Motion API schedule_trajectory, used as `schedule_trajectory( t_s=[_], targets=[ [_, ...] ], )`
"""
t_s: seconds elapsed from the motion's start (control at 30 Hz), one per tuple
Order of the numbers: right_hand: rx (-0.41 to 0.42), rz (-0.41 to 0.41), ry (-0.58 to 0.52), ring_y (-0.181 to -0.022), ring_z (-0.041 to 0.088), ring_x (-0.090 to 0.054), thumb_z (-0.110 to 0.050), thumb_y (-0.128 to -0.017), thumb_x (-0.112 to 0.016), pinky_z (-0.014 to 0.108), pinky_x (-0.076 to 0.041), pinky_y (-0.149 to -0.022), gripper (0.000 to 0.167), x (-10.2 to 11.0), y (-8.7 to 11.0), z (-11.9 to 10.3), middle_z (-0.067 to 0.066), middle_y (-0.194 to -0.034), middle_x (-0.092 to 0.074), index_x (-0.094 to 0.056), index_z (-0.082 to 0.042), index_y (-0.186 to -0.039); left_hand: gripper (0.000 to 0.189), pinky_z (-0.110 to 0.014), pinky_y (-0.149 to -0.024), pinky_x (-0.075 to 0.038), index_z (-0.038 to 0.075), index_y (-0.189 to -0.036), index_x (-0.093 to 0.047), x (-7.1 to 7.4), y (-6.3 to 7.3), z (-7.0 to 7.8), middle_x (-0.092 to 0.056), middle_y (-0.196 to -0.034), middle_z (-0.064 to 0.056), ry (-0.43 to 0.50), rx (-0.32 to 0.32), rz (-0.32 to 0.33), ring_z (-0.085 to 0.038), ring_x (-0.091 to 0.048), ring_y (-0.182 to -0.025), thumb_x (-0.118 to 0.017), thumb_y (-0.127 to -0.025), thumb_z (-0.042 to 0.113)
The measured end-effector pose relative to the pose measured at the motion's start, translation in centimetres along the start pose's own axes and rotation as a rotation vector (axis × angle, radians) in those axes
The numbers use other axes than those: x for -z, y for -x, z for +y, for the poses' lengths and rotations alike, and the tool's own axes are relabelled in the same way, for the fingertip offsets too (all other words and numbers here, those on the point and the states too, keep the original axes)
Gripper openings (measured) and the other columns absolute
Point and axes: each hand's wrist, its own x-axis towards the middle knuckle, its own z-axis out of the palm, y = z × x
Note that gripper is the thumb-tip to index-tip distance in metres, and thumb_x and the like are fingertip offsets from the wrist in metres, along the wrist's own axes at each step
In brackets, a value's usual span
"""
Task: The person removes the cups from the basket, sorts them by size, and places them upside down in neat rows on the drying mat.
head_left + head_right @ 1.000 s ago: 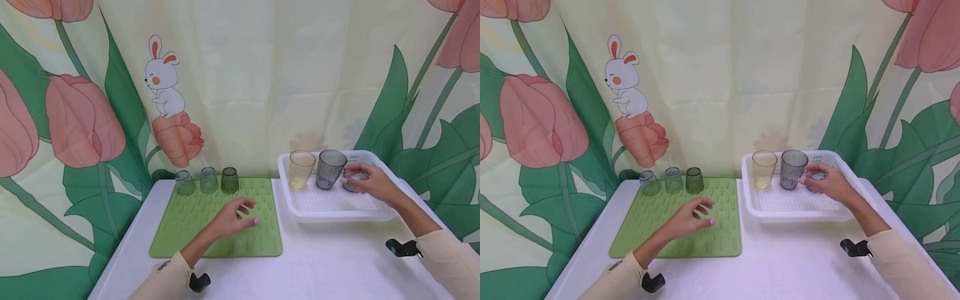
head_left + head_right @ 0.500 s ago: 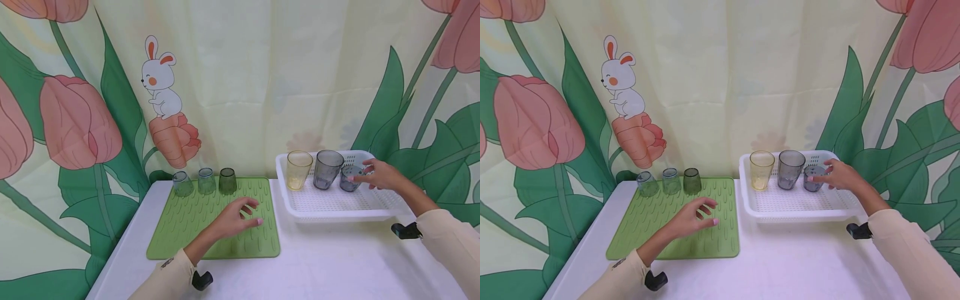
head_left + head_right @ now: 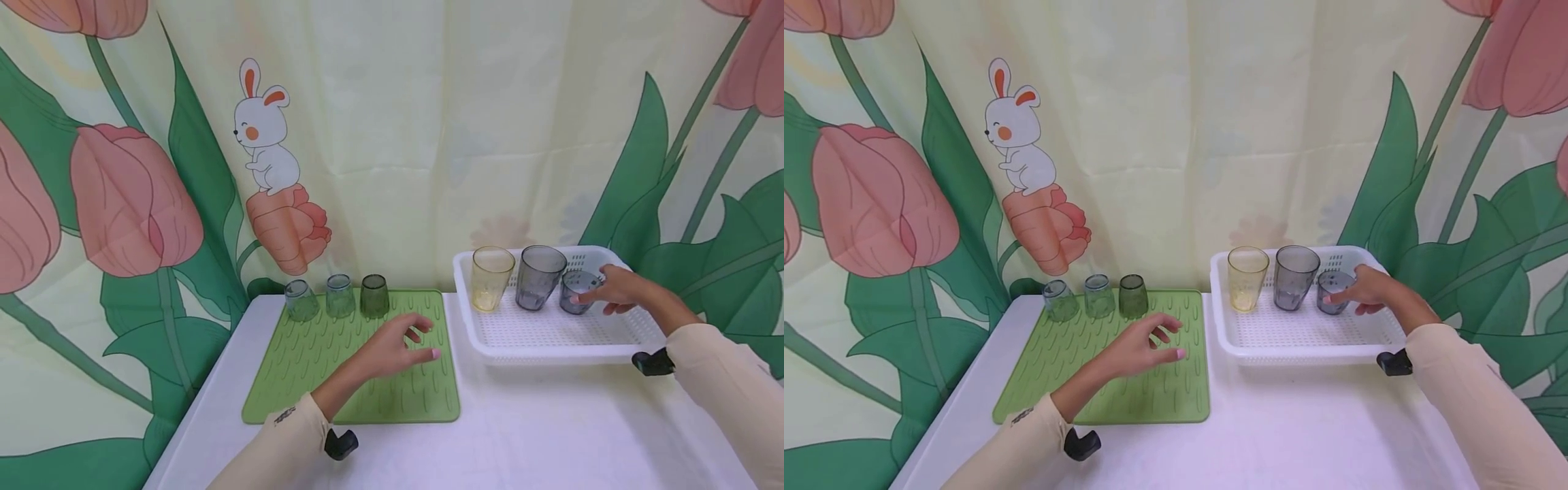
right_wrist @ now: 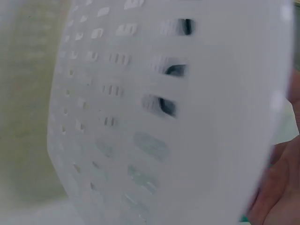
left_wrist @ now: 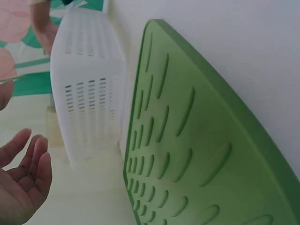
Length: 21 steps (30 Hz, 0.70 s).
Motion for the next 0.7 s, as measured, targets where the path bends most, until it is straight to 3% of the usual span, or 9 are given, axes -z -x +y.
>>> schedule_trajectory(
  t_s=[0.13, 0.3, 0.47, 0.7],
  targets=[
    [-0.028, -0.018, -0.022, -0.061, 0.022, -0.061, -0.053, -0.08, -0.08, 0.032, -0.053, -0.061, 0.13, 0.0, -0.3, 0.1, 0.049, -0.13, -0.027, 0.0, 0.025, -0.145, 0.051, -0.027, -0.084, -0.053, 0.017, -0.129, -0.062, 0.0, -0.4, 0.3, -0.063, -0.121, 0.003, -0.03, 0.005, -0.006, -0.013, -0.061, -0.104, -0.079, -0.087, 0.04],
    [-0.045, -0.045, -0.047, -0.062, 0.02, -0.061, -0.05, -0.082, -0.079, 0.033, -0.055, -0.062, 0.123, 0.3, -0.4, 0.3, 0.049, -0.129, -0.024, -0.003, 0.025, -0.144, 0.052, -0.027, -0.084, -0.053, 0.016, -0.13, -0.062, 0.0, -0.4, 0.8, -0.063, -0.122, 0.001, -0.058, -0.015, -0.009, -0.018, -0.063, -0.106, -0.078, -0.087, 0.04],
    [-0.018, -0.073, -0.071, -0.065, 0.021, -0.063, -0.045, -0.087, -0.076, 0.033, -0.055, -0.063, 0.112, 0.7, -0.1, 0.2, 0.048, -0.129, -0.027, -0.006, 0.023, -0.142, 0.052, -0.027, -0.084, -0.053, 0.016, -0.13, -0.061, 0.0, -0.4, 1.2, -0.063, -0.124, 0.0, -0.098, -0.017, -0.002, -0.018, -0.063, -0.106, -0.079, -0.087, 0.04],
    [-0.029, -0.114, -0.058, -0.065, 0.02, -0.062, -0.044, -0.089, -0.074, 0.03, -0.053, -0.062, 0.115, 1.3, 0.0, 0.2, 0.048, -0.131, -0.023, 0.0, 0.024, -0.144, 0.053, -0.027, -0.085, -0.053, 0.015, -0.129, -0.061, -0.2, -0.4, 1.1, -0.063, -0.125, -0.003, -0.101, -0.004, -0.002, -0.02, -0.063, -0.107, -0.079, -0.086, 0.041]
  ],
)
